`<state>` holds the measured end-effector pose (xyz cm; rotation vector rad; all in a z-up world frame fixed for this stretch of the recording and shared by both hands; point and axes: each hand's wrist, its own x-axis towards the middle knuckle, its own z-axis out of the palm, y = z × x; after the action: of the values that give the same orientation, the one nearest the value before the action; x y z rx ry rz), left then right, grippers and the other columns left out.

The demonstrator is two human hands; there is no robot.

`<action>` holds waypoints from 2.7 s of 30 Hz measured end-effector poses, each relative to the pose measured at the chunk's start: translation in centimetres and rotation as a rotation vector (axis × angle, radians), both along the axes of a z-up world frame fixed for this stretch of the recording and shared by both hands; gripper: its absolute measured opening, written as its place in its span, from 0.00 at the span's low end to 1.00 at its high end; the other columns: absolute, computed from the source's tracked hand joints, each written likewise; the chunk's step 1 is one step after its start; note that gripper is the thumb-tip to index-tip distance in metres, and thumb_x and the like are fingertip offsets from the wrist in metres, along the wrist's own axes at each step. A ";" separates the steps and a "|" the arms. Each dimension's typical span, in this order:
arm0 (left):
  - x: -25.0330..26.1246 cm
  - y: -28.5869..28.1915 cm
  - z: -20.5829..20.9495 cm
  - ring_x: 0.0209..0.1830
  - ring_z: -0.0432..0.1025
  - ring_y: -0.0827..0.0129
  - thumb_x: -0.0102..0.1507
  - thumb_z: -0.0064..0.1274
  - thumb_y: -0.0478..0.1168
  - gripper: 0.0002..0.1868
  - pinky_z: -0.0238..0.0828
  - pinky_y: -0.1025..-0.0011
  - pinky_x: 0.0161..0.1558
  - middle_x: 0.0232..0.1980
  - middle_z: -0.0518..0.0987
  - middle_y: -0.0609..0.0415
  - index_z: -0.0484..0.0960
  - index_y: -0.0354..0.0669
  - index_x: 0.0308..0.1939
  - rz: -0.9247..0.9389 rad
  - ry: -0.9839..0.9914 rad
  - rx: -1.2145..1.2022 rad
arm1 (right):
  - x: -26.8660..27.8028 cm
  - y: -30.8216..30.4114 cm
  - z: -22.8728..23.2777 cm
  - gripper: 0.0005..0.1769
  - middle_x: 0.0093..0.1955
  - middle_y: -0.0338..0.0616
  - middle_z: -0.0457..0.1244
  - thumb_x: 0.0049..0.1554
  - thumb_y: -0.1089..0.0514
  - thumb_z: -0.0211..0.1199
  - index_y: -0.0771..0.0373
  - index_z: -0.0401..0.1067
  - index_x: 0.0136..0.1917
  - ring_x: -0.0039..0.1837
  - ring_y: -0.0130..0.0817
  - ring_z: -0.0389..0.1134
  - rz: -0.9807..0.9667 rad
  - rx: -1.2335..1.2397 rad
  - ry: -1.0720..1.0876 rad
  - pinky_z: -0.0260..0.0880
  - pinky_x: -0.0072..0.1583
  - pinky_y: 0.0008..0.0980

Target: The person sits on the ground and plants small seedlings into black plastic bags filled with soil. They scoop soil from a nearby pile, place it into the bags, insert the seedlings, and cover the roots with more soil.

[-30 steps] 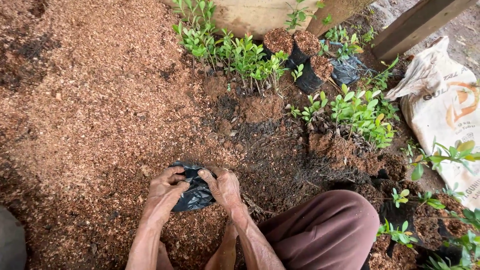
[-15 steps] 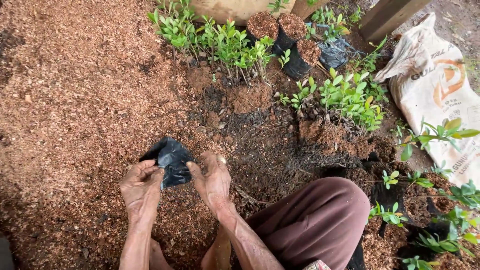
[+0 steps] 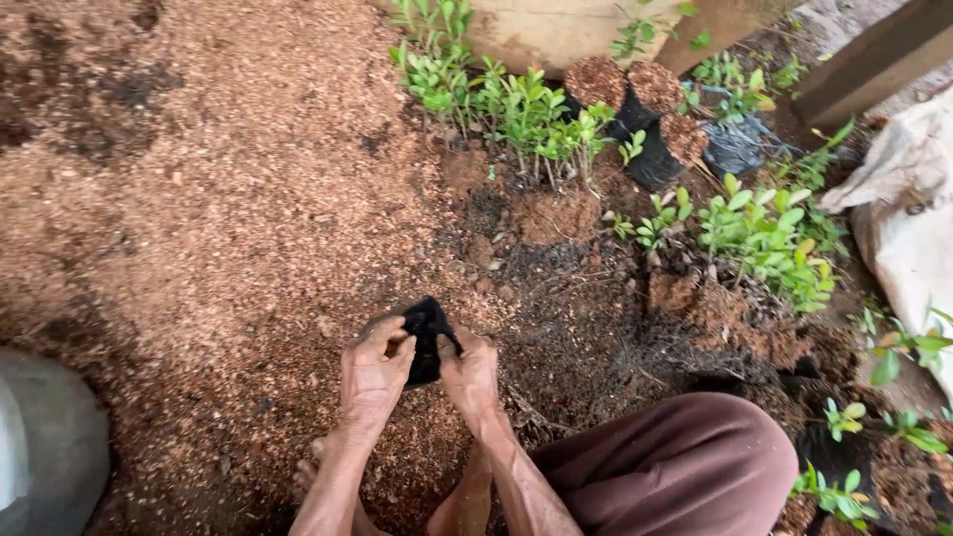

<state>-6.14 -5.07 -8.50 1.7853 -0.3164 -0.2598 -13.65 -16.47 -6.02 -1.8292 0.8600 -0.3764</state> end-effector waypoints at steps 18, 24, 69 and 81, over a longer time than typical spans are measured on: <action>2.5 3.8 -4.9 0.27 0.73 0.65 0.59 0.38 0.64 0.30 0.78 0.67 0.32 0.31 0.78 0.53 0.79 0.43 0.47 -0.118 -0.382 0.022 | 0.1 -2.3 -2.9 0.17 0.54 0.49 0.70 0.54 0.50 0.63 0.40 0.77 0.59 0.57 0.57 0.72 -0.027 -0.368 0.498 0.73 0.59 0.55; 1.5 2.2 -3.1 0.26 0.80 0.57 0.61 0.57 0.38 0.05 0.80 0.63 0.31 0.30 0.84 0.48 0.87 0.48 0.39 0.020 -0.338 0.501 | 0.4 0.9 -0.7 0.10 0.53 0.55 0.71 0.57 0.60 0.68 0.59 0.80 0.53 0.59 0.56 0.72 0.136 -0.392 -0.228 0.73 0.61 0.50; 7.8 7.7 6.0 0.70 0.58 0.40 0.51 0.69 0.42 0.27 0.55 0.50 0.72 0.65 0.60 0.35 0.78 0.43 0.52 0.066 0.425 0.266 | 3.5 2.1 1.4 0.41 0.85 0.60 0.30 0.66 0.51 0.48 0.68 0.33 0.82 0.83 0.67 0.31 -0.297 1.040 -0.020 0.34 0.72 0.83; 2.5 -0.9 0.5 0.47 0.77 0.56 0.64 0.49 0.26 0.23 0.84 0.64 0.42 0.68 0.67 0.33 0.73 0.35 0.65 -0.419 0.565 0.202 | 1.8 -0.8 -6.1 0.30 0.62 0.50 0.52 0.67 0.35 0.44 0.62 0.58 0.65 0.58 0.45 0.52 -0.185 0.935 -0.097 0.55 0.53 0.49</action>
<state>-3.67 -5.99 -8.04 1.7421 -0.2576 -1.1017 -11.85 -17.28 -12.12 -0.8661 0.9254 -0.1279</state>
